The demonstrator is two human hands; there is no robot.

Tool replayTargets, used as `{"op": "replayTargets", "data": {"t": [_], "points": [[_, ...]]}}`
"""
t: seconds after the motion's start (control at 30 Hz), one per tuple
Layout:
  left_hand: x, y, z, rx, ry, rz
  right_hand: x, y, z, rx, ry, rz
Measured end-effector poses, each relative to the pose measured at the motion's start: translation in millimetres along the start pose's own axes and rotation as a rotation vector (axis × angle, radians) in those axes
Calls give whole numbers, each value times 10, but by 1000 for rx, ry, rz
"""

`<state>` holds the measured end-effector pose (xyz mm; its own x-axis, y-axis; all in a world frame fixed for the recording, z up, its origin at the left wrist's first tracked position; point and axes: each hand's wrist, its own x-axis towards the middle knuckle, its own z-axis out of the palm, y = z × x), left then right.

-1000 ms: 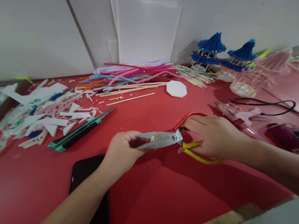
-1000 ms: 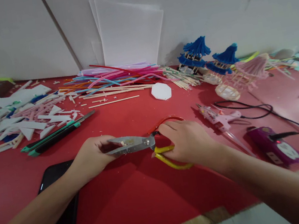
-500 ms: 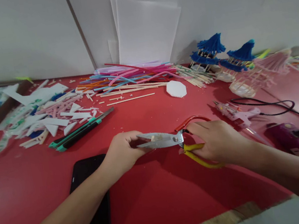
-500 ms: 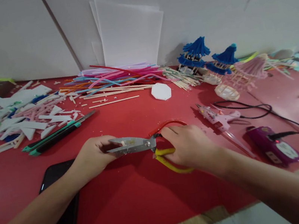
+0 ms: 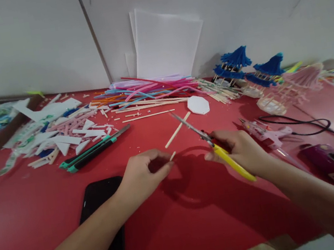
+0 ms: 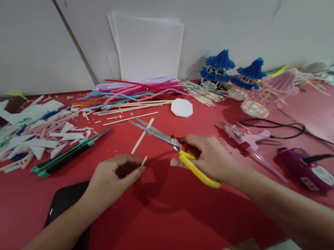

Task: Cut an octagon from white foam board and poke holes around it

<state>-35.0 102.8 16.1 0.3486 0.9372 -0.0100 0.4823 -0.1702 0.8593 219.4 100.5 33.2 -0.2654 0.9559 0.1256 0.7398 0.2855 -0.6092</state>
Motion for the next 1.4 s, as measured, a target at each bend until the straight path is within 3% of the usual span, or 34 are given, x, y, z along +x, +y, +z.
{"op": "replayTargets", "data": {"t": [0.2,0.37,0.57,0.9,1.03,1.27,1.4], "points": [[-38,-43,32,111,98,36,158,-16,16,141,47,29],[-26,5,-23,-264,239,62,82,60,93,-36,39,-52],[-20,115,-23,-511,150,-1,-14,-21,180,-168,-14,-183],[-69,134,-6,-660,124,-50,-52,-144,199,-267,-21,-271],[-107,115,11,-613,112,-55,-51,-210,208,-280,-23,-303],[-101,174,27,-582,62,-108,-72,-188,250,-346,-59,-230],[-90,162,28,-576,64,-59,-91,-214,248,-374,-98,-144]]}}
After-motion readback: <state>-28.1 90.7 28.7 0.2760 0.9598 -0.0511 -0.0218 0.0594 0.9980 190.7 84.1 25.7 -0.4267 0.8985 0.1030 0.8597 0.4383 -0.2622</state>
